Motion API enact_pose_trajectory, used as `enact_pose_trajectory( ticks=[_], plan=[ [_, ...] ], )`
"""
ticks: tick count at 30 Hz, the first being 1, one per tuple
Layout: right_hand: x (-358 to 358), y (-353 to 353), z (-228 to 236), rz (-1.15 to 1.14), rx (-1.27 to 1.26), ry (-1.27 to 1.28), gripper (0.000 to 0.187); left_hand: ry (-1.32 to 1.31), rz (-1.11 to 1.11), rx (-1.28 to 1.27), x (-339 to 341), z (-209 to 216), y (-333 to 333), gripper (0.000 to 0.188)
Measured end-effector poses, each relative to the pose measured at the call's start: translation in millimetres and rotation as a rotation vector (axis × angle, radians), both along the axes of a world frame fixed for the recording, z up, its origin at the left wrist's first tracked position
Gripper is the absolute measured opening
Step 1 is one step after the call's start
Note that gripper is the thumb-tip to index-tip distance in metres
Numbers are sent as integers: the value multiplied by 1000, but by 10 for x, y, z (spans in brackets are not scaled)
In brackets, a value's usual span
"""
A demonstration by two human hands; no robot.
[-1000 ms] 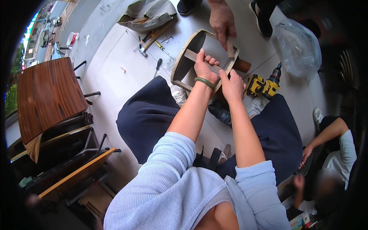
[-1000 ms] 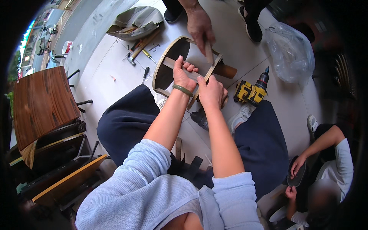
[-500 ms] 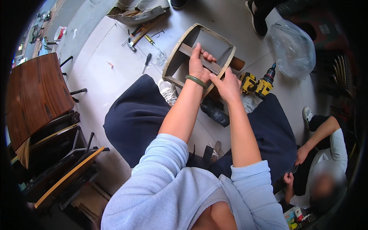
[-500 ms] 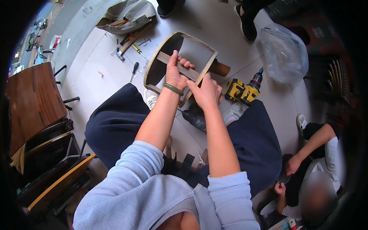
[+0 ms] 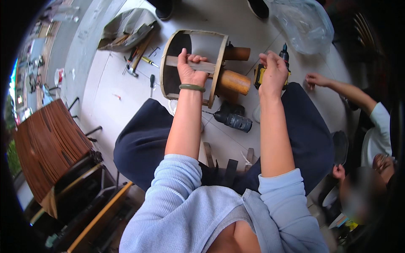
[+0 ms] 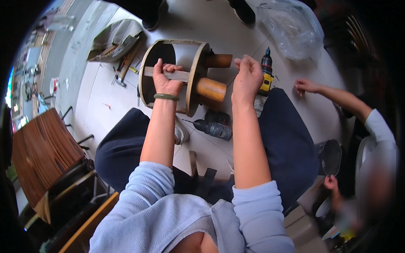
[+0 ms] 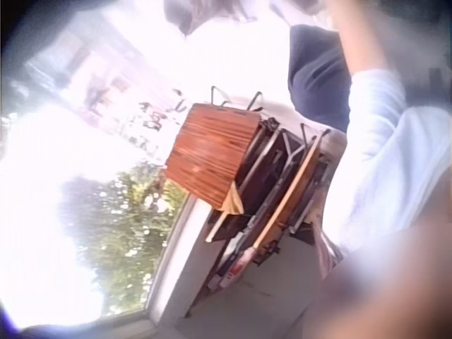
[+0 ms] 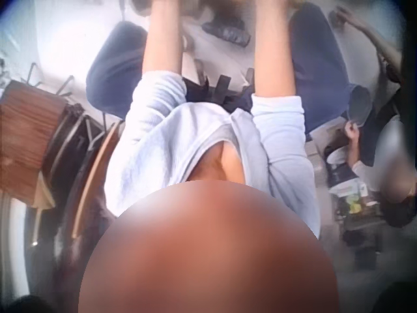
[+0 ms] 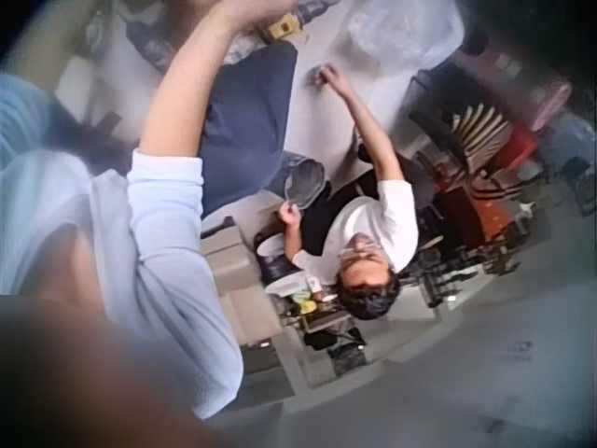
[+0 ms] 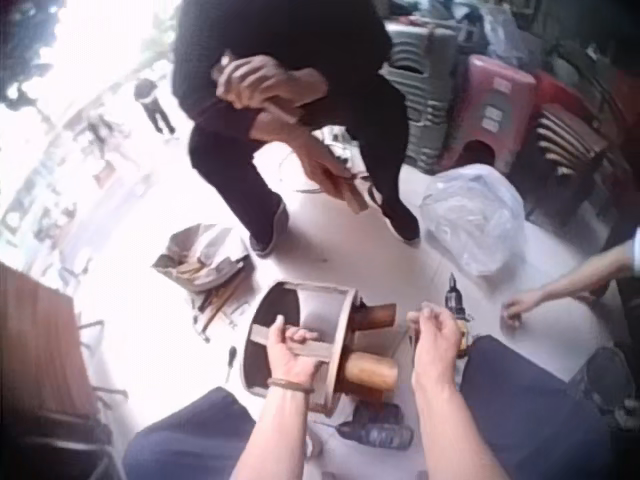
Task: The person assembles a small wooden stool by attaching legs to a circular base using a cordless drill and screws. They position the legs, insert screws, and tighten them with the drill, occasionally adjusting the stool's orientation.
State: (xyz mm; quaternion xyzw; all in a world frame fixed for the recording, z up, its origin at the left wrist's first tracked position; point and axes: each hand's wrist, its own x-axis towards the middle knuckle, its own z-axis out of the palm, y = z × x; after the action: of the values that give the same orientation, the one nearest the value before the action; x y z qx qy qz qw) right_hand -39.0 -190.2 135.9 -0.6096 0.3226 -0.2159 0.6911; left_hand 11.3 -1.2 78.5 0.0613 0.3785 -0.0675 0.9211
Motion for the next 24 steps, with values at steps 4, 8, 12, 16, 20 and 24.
enact_pose_trajectory(
  ticks=[4,8,12,16,20,24],
  plan=[
    [-59,73,-84,28,208,158,11,67,-11,79,7,117,-39,33],
    [-95,84,-84,198,343,245,18,18,-19,-34,27,281,-67,34],
    [-26,-67,102,348,553,216,25,-6,10,-90,86,360,-33,35],
    [31,-77,274,440,515,148,28,-39,51,-195,127,341,-12,36],
    [29,-2,377,301,402,311,31,-75,131,-324,82,209,-88,36],
    [-5,121,490,342,318,513,39,-114,209,-420,13,16,-126,38]
  ],
)
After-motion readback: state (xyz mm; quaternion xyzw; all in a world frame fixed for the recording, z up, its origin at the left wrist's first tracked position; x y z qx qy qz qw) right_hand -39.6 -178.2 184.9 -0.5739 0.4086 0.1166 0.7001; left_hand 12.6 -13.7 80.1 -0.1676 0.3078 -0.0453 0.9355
